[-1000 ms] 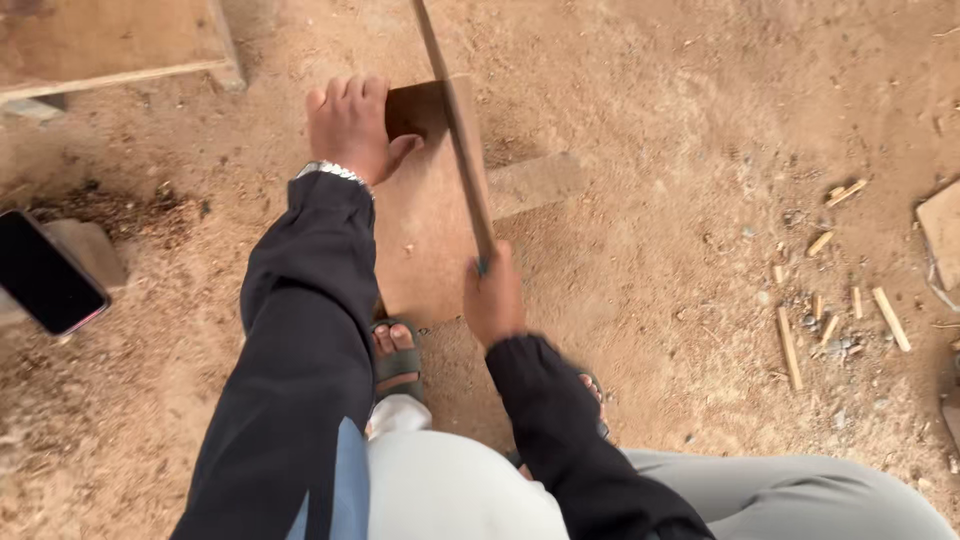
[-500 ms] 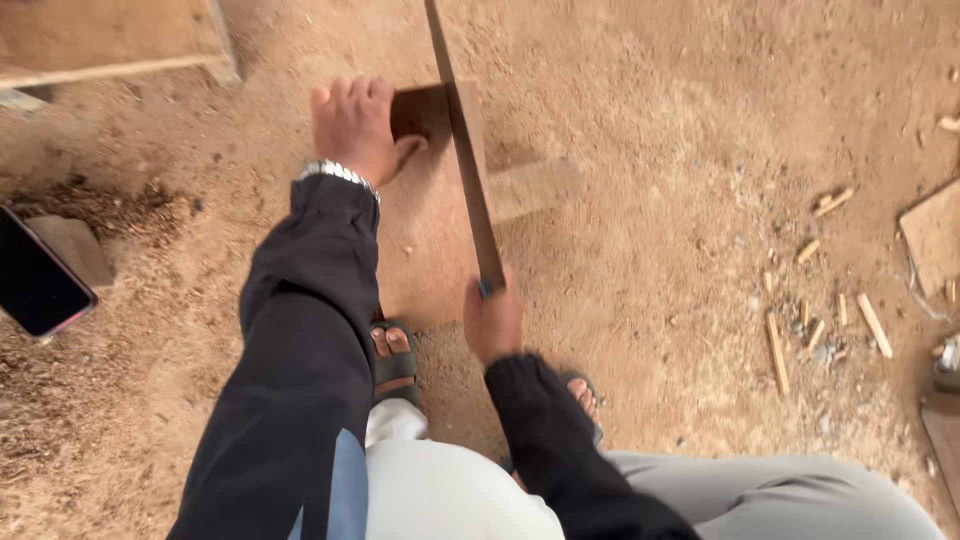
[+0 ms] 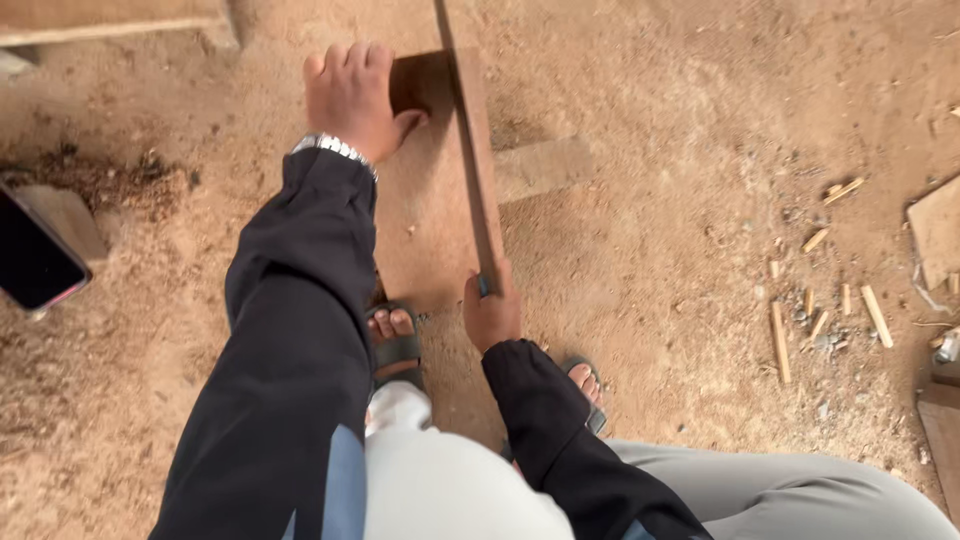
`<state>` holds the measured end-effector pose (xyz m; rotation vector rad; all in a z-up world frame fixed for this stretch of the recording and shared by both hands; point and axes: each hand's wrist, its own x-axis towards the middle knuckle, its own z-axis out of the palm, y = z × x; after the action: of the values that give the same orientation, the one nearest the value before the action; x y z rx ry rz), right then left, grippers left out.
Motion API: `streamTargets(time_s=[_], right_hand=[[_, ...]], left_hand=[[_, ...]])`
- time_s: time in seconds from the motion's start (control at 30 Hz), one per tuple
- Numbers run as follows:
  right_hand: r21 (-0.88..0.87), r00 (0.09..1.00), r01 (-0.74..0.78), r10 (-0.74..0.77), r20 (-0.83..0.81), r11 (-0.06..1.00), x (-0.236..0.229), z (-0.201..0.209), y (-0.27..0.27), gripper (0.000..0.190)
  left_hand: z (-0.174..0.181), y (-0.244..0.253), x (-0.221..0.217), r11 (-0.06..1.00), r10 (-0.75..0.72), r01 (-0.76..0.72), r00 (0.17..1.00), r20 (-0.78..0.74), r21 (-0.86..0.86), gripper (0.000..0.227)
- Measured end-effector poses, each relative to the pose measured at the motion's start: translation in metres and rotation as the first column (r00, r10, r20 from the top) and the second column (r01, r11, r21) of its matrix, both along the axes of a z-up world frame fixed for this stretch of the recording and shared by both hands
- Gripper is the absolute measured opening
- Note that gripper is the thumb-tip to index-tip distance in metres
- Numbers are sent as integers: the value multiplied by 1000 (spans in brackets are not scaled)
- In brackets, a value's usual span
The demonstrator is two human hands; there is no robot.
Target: The person saws a piece of wood held against a larger wooden block on the ground using a hand saw.
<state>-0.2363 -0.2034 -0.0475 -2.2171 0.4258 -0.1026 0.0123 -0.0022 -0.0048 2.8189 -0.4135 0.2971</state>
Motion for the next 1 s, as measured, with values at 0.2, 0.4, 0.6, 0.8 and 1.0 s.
streamTargets(time_s=[0.2,0.4,0.6,0.8,1.0], right_hand=[[-50,998,-53,52,-35,997,71,33,-21,33],[-146,991,-116,125,48,982,71,45,-11,38],[-115,1000,-29,27,-12,993,89,40,-18,67],[-134,999,-40,43,23,990,98,23,-9,50],[-140,999,-33,34,1,990,91,26,-15,61]], left_hand=[[-2,-2,-6,999,-28,29,998,55,-26,71],[8,-13,2,1000,-18,14,990,137,25,73],[10,-29,8,998,-42,40,997,-60,-40,70],[9,-27,4,998,-25,27,999,32,-55,68],[5,-33,3,985,-77,76,997,-3,-153,63]])
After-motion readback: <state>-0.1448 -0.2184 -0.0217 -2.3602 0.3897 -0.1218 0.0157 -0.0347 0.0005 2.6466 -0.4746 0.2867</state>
